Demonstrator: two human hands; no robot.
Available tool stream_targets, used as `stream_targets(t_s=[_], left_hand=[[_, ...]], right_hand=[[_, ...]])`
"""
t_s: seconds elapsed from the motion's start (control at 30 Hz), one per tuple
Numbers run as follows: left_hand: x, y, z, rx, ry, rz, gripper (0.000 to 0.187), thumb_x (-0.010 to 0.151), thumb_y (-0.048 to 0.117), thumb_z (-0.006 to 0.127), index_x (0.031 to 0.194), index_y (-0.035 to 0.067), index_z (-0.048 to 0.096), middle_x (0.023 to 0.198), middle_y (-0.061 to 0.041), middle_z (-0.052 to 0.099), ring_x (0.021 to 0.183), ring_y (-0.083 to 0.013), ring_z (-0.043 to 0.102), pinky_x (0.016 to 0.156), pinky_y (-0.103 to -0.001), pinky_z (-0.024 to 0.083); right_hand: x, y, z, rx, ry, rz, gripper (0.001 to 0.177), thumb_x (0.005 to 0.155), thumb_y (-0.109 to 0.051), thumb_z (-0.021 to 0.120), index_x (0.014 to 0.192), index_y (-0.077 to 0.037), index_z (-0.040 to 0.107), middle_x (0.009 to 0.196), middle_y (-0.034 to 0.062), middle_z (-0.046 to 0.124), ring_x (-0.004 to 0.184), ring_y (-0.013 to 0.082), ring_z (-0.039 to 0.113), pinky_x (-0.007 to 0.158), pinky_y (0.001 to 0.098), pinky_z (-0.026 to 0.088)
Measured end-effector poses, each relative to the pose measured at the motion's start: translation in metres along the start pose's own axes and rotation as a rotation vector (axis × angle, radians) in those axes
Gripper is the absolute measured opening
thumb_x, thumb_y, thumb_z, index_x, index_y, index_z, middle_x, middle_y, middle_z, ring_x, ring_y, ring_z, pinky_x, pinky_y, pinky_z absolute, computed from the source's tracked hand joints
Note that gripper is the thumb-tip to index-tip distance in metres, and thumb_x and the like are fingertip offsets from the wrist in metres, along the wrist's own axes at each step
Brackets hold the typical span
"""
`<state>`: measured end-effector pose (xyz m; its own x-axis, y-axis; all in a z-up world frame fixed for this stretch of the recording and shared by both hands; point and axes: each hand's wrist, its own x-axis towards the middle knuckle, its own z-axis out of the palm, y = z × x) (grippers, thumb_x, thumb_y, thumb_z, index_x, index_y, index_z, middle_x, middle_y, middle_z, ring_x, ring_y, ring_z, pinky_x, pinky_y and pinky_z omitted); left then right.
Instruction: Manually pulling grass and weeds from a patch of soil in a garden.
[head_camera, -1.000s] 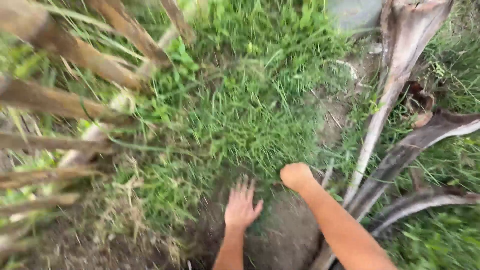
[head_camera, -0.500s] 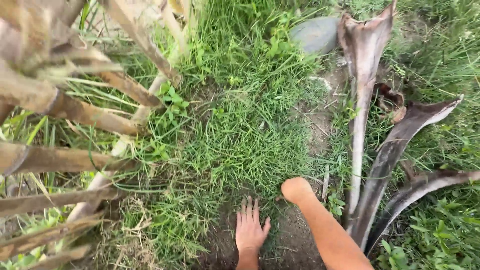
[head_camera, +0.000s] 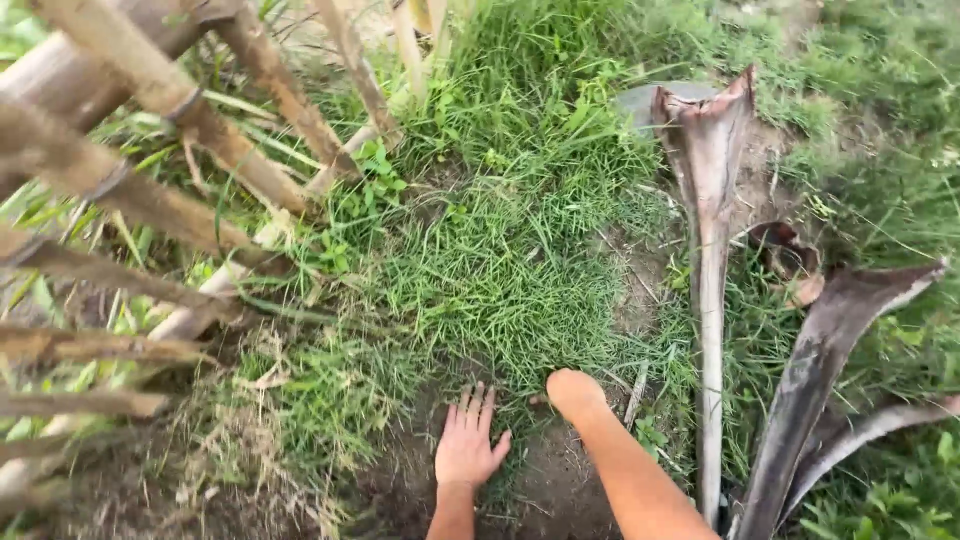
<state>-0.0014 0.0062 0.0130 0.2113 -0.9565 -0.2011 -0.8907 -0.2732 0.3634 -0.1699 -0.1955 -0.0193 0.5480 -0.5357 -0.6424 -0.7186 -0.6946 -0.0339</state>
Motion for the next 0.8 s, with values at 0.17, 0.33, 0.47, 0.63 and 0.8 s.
stream_targets(t_s=[0.17, 0.33, 0.47, 0.63, 0.8], left_hand=[[-0.008, 0.006, -0.006, -0.011, -0.006, 0.000, 0.082, 0.096, 0.055, 0.050, 0.157, 0.004, 0.029, 0.164, -0.017, 0.028, 0.151, -0.0356, 0.024, 0.122, -0.052, 0.019], [-0.030, 0.019, 0.005, 0.056, 0.184, -0.014, 0.082, 0.097, 0.059, 0.051, 0.155, 0.004, 0.034, 0.164, -0.016, 0.033, 0.154, -0.0337, 0.025, 0.126, -0.054, 0.016], [-0.083, 0.048, -0.009, 0.056, 0.297, -0.242, 0.096, 0.092, 0.068, 0.053, 0.156, 0.001, 0.029, 0.164, -0.020, 0.028, 0.153, -0.0361, 0.021, 0.124, -0.057, 0.012], [-0.152, 0.081, -0.004, 0.035, 0.011, -0.513, 0.121, 0.080, 0.077, 0.059, 0.159, -0.002, 0.014, 0.167, -0.019, 0.013, 0.155, -0.0359, 0.011, 0.124, -0.054, 0.008], [-0.142, 0.098, 0.003, -0.058, -0.029, -0.551, 0.116, 0.081, 0.076, 0.060, 0.159, 0.005, 0.013, 0.168, -0.018, 0.007, 0.154, -0.0377, 0.006, 0.123, -0.055, 0.007]], right_hand=[[-0.018, -0.011, -0.013, 0.081, 0.044, -0.007, 0.046, 0.091, -0.046, 0.063, 0.094, -0.002, 0.074, 0.098, 0.0206, 0.075, 0.094, 0.0361, 0.075, 0.081, 0.0457, 0.061], [-0.044, -0.023, -0.019, 0.138, 0.142, 0.046, 0.071, 0.086, -0.069, 0.064, 0.097, 0.001, 0.072, 0.096, 0.0242, 0.074, 0.096, 0.0409, 0.073, 0.082, 0.0488, 0.059], [-0.049, -0.023, 0.001, 0.245, 0.306, 0.120, 0.061, 0.091, -0.058, 0.065, 0.108, 0.000, 0.062, 0.098, 0.0239, 0.072, 0.095, 0.0439, 0.071, 0.081, 0.0534, 0.057], [-0.087, -0.040, 0.022, 0.248, 0.494, 0.095, 0.046, 0.103, -0.049, 0.062, 0.113, -0.004, 0.059, 0.110, 0.0224, 0.071, 0.105, 0.0407, 0.069, 0.094, 0.0520, 0.054], [-0.081, -0.046, 0.103, 0.232, 0.924, 0.212, 0.052, 0.096, -0.031, 0.066, 0.129, 0.008, 0.055, 0.142, 0.0273, 0.051, 0.137, 0.0424, 0.044, 0.119, 0.0553, 0.031]])
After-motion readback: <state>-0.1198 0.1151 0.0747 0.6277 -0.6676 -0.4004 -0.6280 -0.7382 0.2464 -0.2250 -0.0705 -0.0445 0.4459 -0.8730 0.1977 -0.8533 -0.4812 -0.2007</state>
